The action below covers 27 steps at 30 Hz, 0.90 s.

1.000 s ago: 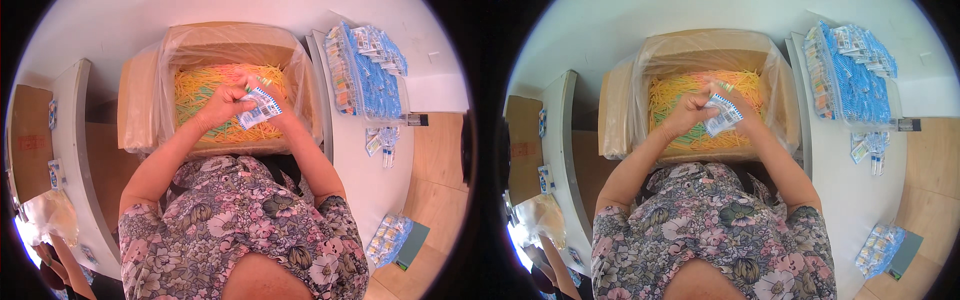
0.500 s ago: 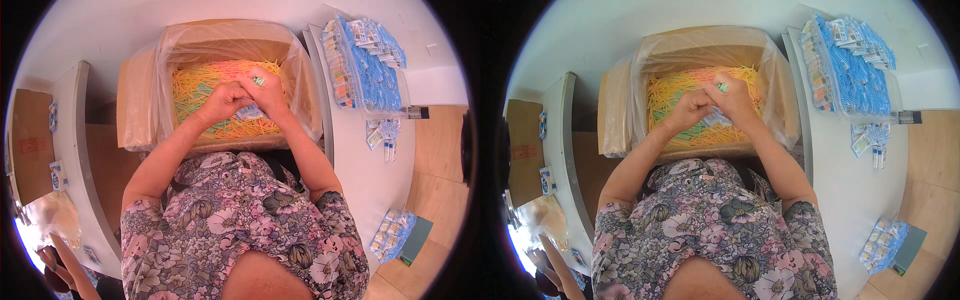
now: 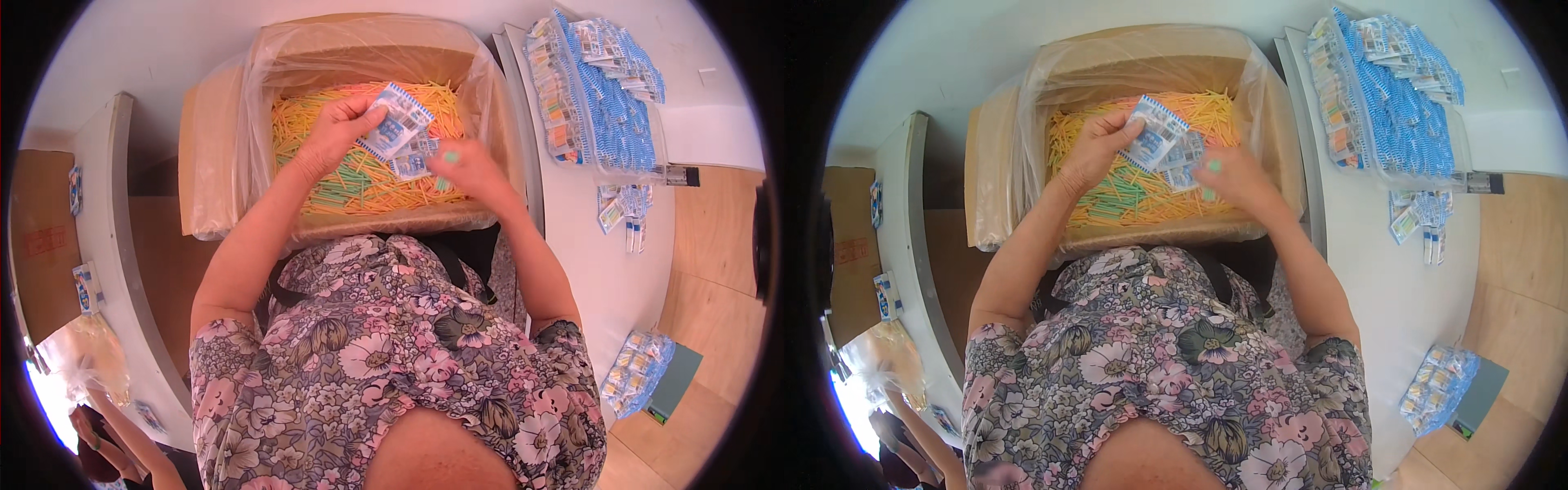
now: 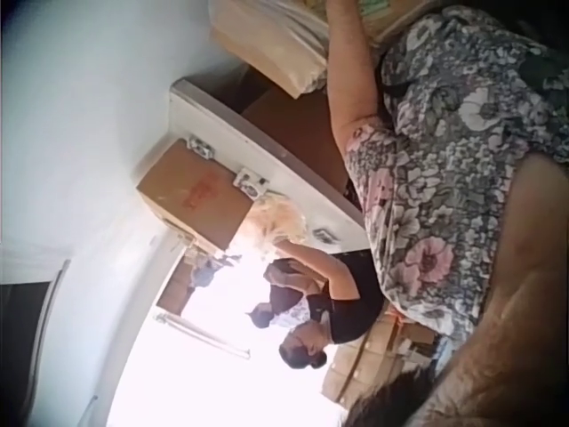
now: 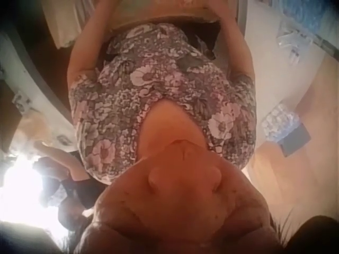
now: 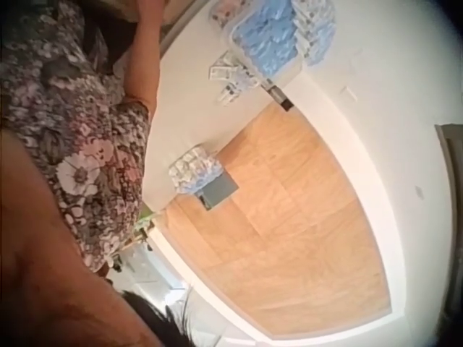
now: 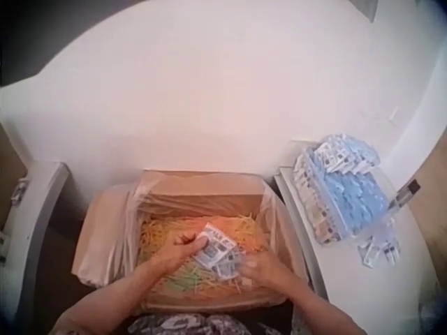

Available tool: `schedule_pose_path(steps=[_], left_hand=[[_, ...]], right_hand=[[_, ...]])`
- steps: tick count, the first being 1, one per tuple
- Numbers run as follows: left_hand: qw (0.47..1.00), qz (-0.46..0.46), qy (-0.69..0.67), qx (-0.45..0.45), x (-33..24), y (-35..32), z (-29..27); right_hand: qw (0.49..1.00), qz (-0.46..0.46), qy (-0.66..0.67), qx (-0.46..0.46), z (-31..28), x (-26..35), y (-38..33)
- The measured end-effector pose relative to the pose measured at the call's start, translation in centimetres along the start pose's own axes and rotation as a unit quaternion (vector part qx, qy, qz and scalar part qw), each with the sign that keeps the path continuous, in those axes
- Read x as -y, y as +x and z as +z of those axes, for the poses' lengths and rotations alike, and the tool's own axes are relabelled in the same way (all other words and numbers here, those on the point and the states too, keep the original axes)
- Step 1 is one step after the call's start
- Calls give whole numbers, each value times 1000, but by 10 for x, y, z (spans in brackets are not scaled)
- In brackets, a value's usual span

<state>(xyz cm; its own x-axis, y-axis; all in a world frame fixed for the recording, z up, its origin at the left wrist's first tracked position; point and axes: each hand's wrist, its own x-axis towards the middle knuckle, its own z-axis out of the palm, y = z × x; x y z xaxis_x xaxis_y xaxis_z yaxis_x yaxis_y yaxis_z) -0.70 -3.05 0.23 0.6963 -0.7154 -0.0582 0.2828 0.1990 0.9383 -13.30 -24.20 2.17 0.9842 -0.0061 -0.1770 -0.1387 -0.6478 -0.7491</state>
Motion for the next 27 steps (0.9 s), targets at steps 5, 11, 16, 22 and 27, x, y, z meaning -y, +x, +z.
schedule_pose_path(steps=[5, 11, 16, 22, 27], left_hand=[[999, -3, 34, -38, 5, -3, 4], [999, 18, 24, -28, 4, -1, 3], [999, 16, 34, -6, 5, -1, -1], [999, 20, 49, 0, 3, -2, -3], [999, 6, 38, -20, 5, -3, 0]], right_hand=[[952, 94, 283, -69, -38, 57, 14], [896, 74, 436, -38, -33, 73, 34], [952, 45, 291, -78, -32, 79, 48], [987, -65, 16, -147, -20, 92, 53], [978, -70, 146, -131, -21, 91, 44]])
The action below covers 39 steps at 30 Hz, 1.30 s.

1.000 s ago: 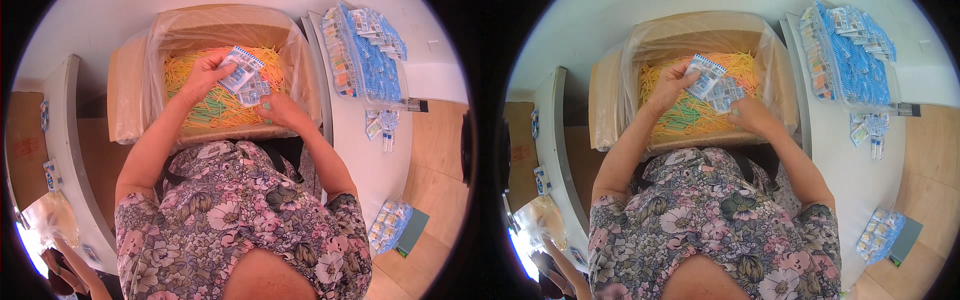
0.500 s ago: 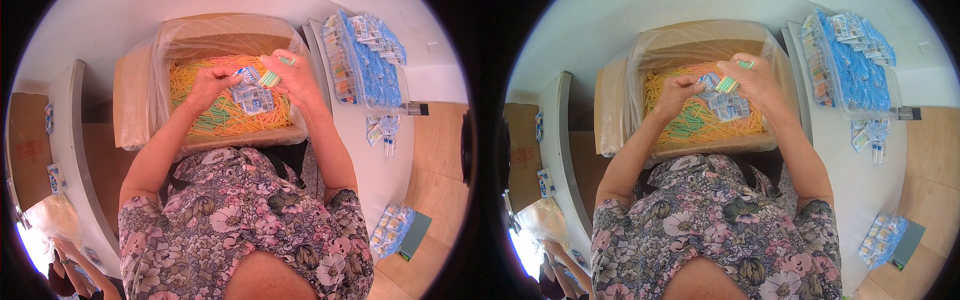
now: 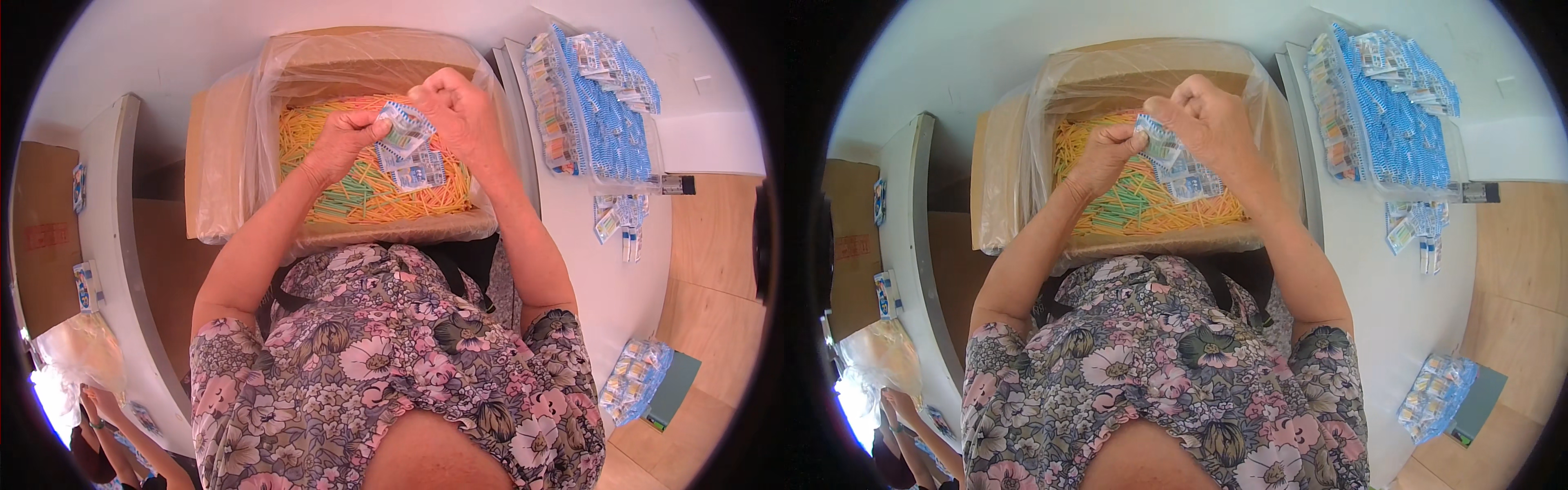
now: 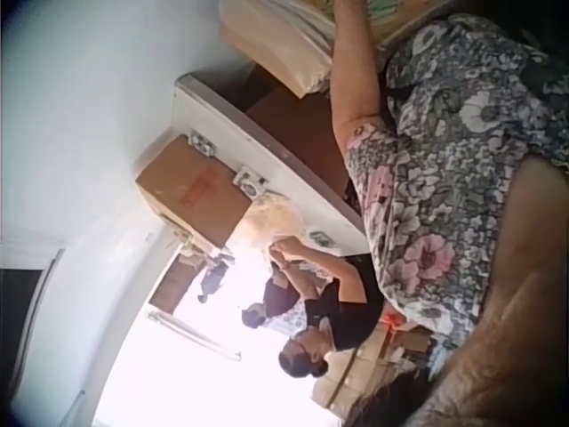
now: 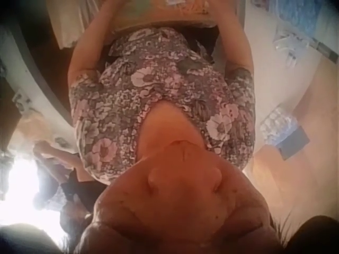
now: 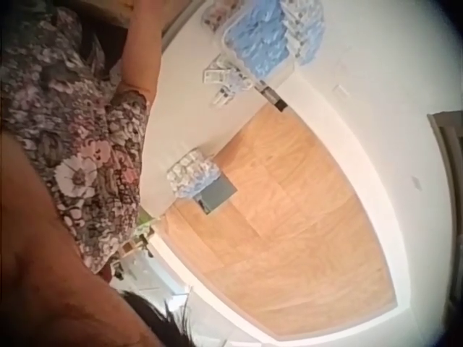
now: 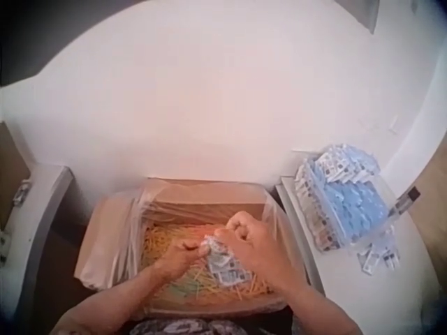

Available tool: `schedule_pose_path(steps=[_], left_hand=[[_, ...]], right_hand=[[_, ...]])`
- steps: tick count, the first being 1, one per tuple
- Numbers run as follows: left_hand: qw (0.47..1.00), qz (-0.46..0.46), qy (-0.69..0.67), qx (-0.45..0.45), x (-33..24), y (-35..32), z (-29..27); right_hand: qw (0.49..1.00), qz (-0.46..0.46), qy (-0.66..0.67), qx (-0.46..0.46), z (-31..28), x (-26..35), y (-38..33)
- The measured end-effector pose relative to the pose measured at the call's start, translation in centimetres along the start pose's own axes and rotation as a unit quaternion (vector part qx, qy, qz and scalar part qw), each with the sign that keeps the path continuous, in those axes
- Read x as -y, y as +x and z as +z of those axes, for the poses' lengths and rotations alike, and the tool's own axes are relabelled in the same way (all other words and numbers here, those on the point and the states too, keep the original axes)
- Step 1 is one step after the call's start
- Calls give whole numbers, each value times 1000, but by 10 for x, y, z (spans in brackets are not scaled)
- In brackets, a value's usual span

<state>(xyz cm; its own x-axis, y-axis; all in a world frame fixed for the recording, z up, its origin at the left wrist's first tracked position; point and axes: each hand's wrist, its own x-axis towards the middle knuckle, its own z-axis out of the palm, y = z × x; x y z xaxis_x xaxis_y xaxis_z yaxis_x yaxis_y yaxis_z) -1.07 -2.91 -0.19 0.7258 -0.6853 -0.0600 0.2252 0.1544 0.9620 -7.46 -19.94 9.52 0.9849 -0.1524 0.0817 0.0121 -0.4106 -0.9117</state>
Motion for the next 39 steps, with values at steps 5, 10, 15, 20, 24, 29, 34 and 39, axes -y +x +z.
schedule_pose_path(steps=[5, 10, 15, 20, 24, 29, 34, 39], left_hand=[[1000, -28, -3, 14, 6, 7, 11], [993, -30, 109, 34, -2, -6, 19], [963, -122, 215, 109, -27, 4, 8], [837, 23, 523, 159, 23, 40, -6], [747, 77, 646, 136, 53, 66, 32], [735, -30, 670, 100, 80, 66, 39], [763, -44, 642, 61, 67, 60, 45], [759, -15, 649, 38, 72, 60, 37]], right_hand=[[980, -132, -123, -85, 8, -33, -27], [978, -94, -166, -88, -37, -32, -80], [984, 35, 25, -176, -181, -24, -173], [871, 220, -335, -283, -331, -121, -220], [812, 166, -474, -297, -391, -203, -255], [741, 20, -574, -349, -341, -155, -222], [750, -8, -515, -415, -282, -103, -215], [753, -167, -518, -370, -222, -56, -190]])
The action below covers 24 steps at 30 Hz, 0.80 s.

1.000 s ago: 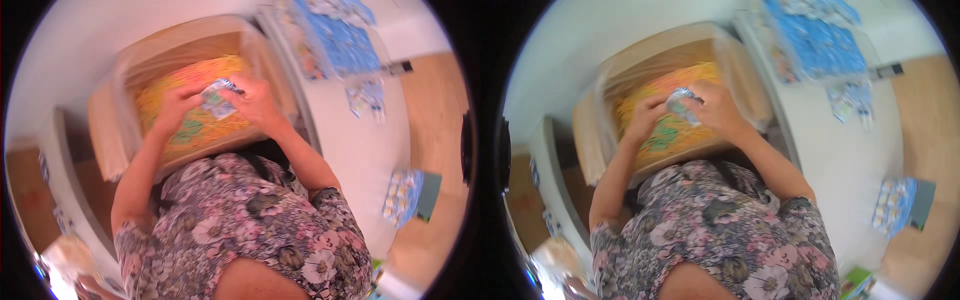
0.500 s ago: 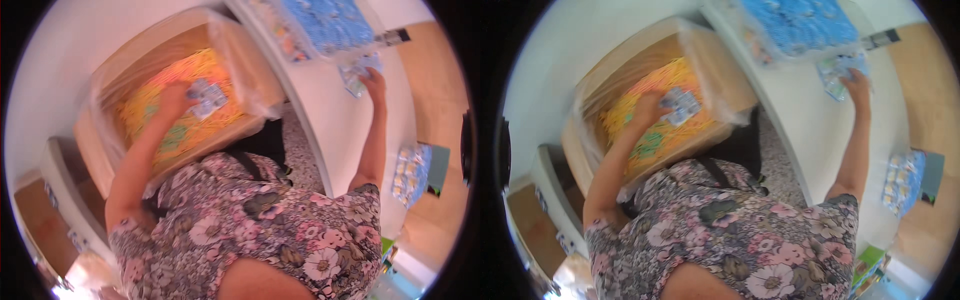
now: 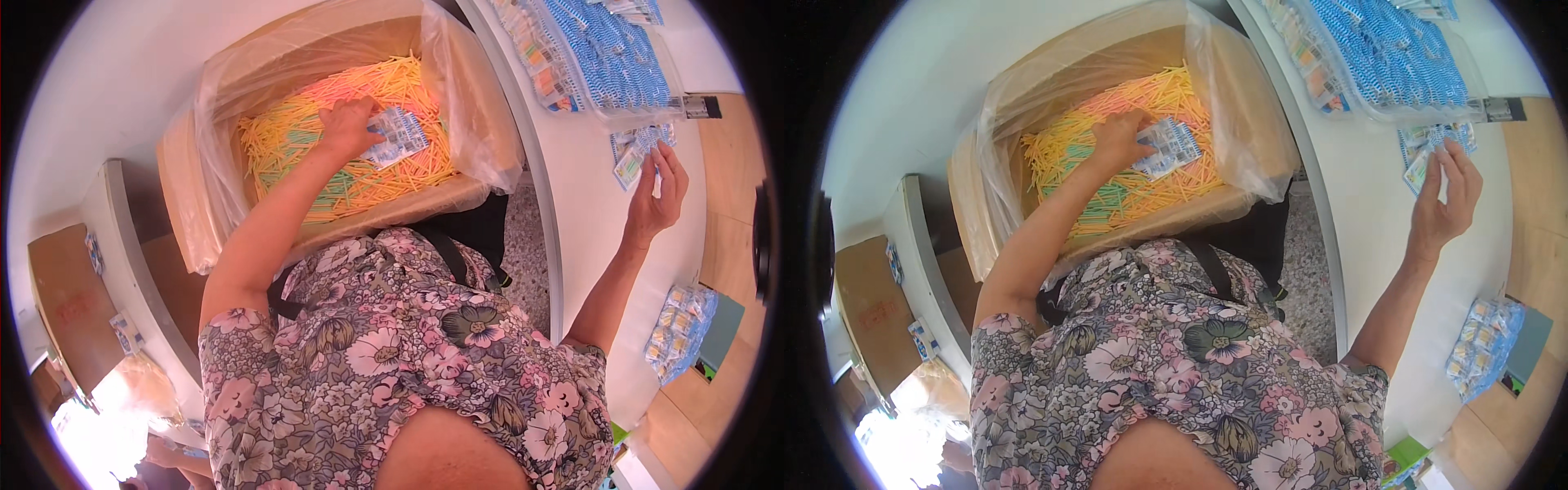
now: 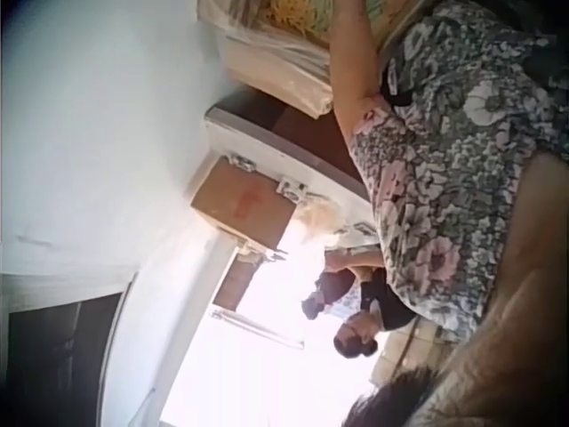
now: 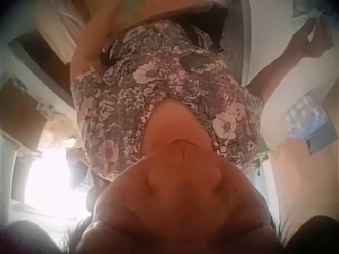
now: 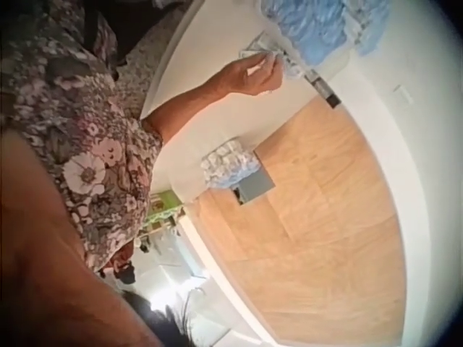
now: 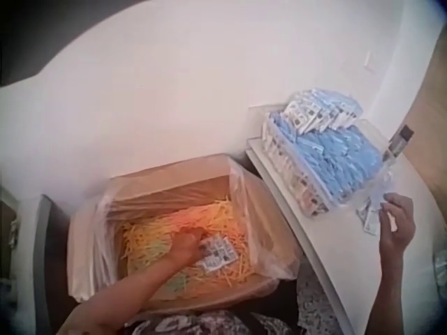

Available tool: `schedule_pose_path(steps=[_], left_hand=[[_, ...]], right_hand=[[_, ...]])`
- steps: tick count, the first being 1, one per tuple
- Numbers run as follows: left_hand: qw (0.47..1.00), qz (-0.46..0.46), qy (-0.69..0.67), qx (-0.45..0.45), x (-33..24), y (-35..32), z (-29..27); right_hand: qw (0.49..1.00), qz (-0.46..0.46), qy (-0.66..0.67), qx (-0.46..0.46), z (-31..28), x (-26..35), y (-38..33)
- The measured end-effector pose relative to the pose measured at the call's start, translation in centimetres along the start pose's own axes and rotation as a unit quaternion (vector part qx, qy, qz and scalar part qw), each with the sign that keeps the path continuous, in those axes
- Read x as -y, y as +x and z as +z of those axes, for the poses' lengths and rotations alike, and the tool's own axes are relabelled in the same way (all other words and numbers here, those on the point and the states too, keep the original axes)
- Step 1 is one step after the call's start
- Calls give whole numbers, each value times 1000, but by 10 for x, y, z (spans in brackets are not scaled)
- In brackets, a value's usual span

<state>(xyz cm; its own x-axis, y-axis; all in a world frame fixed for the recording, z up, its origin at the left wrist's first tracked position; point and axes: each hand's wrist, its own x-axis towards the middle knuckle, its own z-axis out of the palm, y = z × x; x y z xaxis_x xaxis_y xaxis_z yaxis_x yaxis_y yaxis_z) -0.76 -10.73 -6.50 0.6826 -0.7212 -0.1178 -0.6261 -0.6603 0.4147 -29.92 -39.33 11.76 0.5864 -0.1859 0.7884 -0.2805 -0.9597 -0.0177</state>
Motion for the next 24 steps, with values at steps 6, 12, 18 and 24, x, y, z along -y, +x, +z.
schedule_pose_path(steps=[6, 12, 18, 24], left_hand=[[997, -19, -51, 61, -4, -5, -25], [829, 101, -548, 45, 9, -12, -68], [783, 31, -607, -132, 65, -40, -115], [717, -5, -645, -265, 88, -45, -111]], right_hand=[[971, -108, 211, 21, 26, 113, 26], [863, 123, 345, 347, 137, 192, 26], [783, -130, 330, 510, 225, 268, 9], [841, -236, 219, 435, 290, 317, -13]])
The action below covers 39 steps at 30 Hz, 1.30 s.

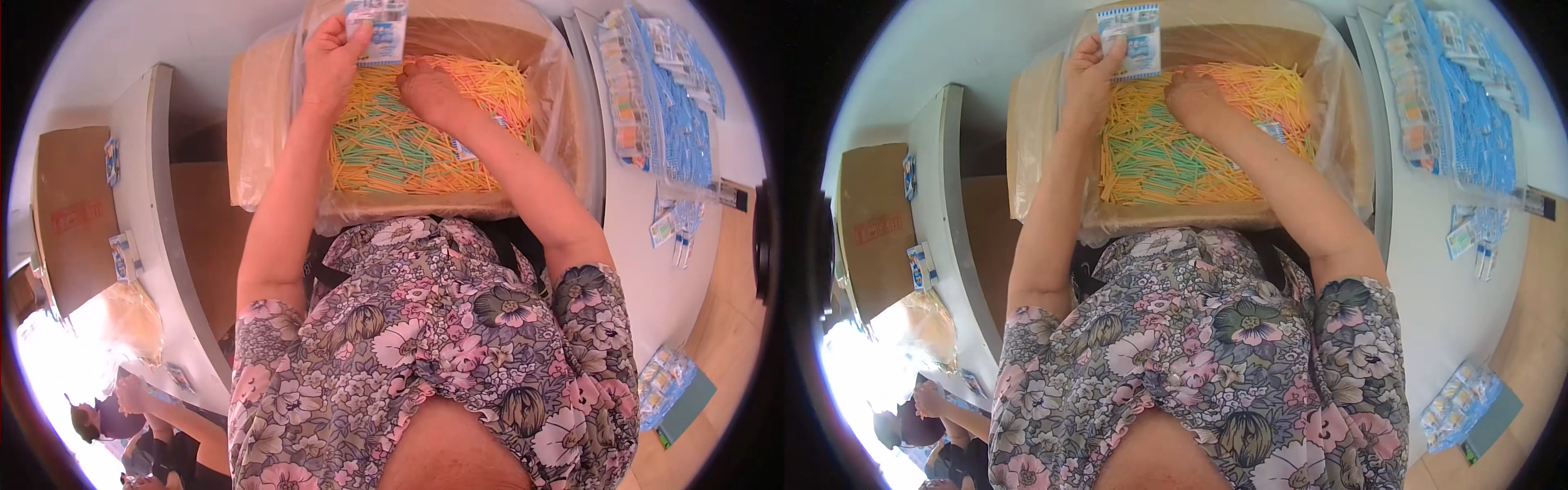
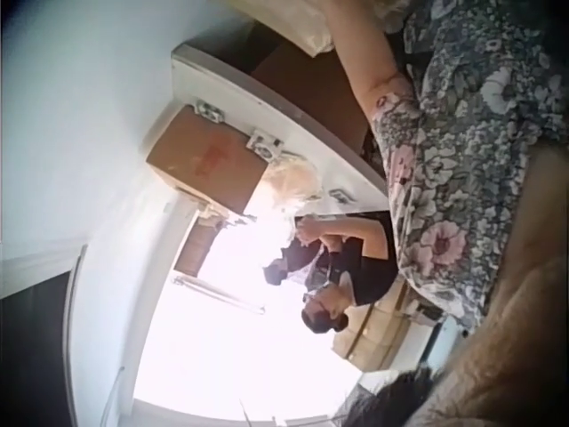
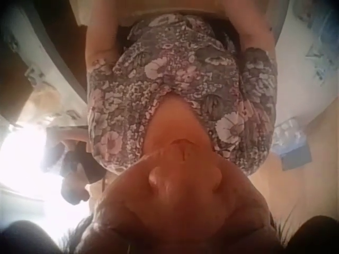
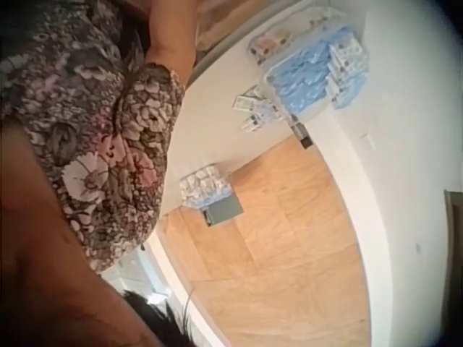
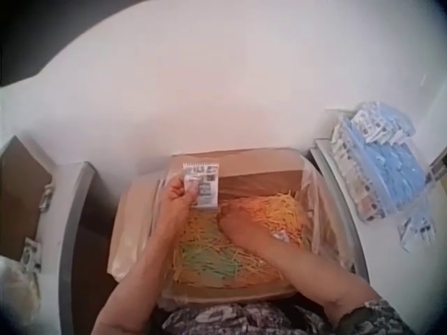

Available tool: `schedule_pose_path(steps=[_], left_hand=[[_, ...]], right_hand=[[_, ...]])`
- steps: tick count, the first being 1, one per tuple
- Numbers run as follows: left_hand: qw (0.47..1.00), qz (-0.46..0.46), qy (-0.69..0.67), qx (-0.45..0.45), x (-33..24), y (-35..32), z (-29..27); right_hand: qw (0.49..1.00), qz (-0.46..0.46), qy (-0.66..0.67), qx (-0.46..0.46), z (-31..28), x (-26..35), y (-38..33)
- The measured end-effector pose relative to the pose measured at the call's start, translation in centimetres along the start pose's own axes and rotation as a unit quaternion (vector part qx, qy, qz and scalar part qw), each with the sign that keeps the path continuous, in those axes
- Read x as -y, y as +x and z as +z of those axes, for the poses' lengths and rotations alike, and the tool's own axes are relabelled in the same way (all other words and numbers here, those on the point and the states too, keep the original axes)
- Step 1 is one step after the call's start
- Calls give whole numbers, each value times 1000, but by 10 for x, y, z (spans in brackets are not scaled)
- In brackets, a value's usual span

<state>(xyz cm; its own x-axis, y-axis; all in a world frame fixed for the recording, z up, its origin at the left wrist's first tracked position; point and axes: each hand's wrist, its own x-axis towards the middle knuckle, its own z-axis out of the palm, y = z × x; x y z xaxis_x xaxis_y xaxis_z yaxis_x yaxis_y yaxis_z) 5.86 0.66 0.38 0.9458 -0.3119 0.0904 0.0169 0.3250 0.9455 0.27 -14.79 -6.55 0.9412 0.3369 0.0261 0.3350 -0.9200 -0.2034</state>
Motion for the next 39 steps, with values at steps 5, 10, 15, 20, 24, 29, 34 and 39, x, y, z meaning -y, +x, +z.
schedule_pose_path(steps=[5, 10, 15, 20, 24, 29, 34, 39], left_hand=[[999, 37, -34, -11, 5, 4, 5], [997, 51, -60, -25, 2, 5, 8], [995, 66, -56, -57, -3, 5, 11], [985, 89, -112, -96, -7, 7, 8], [984, 80, -112, -113, -6, 7, 6], [984, 73, -112, -114, -6, 8, 6], [987, 60, -108, -107, -4, 9, 10], [991, 24, -103, -80, -3, 6, 9]], right_hand=[[956, 7, -287, 54, 14, 13, 19], [965, -41, -257, 27, 3, 4, 25], [961, -100, -239, -100, 3, -4, 22], [857, 190, 478, 34, 4, -16, 15], [617, 365, 693, 78, -8, -9, 22], [617, 332, 711, 56, -3, -11, 51], [522, 348, 778, 15, 14, -21, 59], [510, 338, 790, 29, -30, -16, 23]])
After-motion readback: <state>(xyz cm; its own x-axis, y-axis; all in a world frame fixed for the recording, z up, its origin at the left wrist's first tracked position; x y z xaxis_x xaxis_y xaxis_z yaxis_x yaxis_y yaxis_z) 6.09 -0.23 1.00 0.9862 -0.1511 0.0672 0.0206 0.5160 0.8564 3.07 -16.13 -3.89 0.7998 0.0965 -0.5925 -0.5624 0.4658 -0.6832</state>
